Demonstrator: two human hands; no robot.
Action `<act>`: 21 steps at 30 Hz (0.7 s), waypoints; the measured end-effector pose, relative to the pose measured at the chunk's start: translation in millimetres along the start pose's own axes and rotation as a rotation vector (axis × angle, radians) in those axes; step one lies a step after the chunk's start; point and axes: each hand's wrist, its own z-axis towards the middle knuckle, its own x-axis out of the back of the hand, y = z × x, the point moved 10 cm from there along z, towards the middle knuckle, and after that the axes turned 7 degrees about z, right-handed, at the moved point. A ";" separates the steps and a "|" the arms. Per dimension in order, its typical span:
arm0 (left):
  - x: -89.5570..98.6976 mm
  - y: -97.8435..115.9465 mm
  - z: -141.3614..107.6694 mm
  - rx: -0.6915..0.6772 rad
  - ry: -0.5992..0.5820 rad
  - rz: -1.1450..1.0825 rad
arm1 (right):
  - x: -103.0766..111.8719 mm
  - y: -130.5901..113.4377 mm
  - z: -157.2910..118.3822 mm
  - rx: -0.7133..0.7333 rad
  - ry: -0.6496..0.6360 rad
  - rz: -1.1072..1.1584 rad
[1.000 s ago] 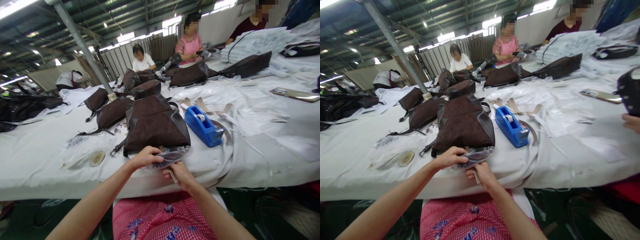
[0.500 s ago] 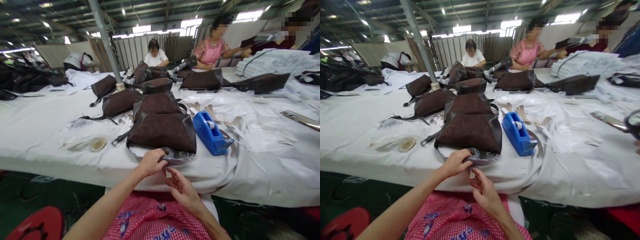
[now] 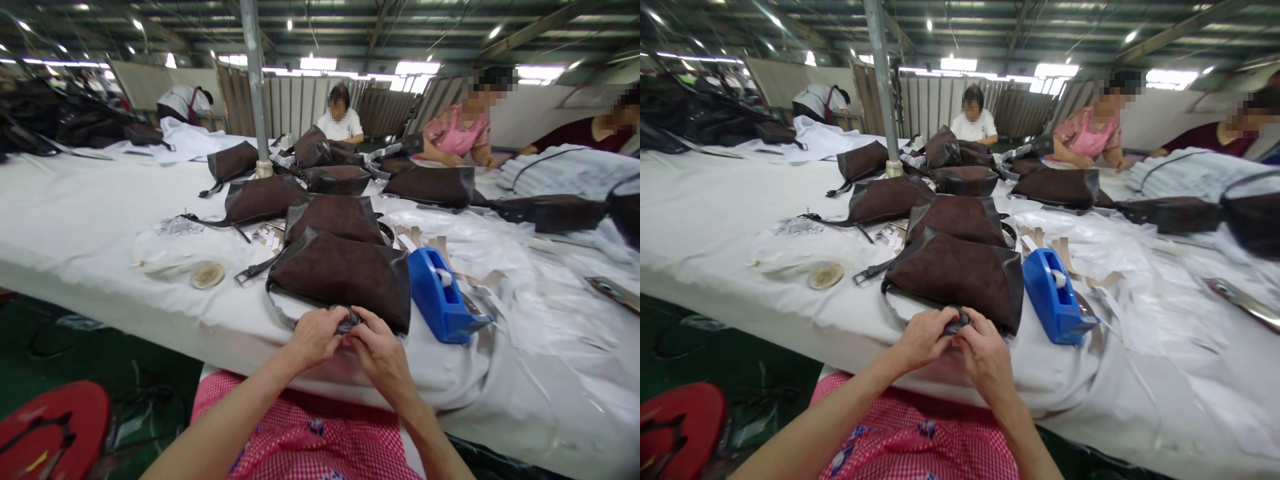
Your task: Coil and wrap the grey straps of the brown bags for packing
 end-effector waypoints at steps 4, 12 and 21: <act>-1.2 -4.6 -1.7 0.031 0.041 -0.070 | -9.2 15.7 5.8 -0.100 -0.117 0.162; 3.0 1.2 -0.5 -0.044 0.002 -0.035 | -18.6 36.2 0.2 -0.304 -0.113 0.374; 13.3 9.5 -8.2 0.087 0.126 0.068 | -16.3 38.7 -11.4 -0.235 0.029 0.303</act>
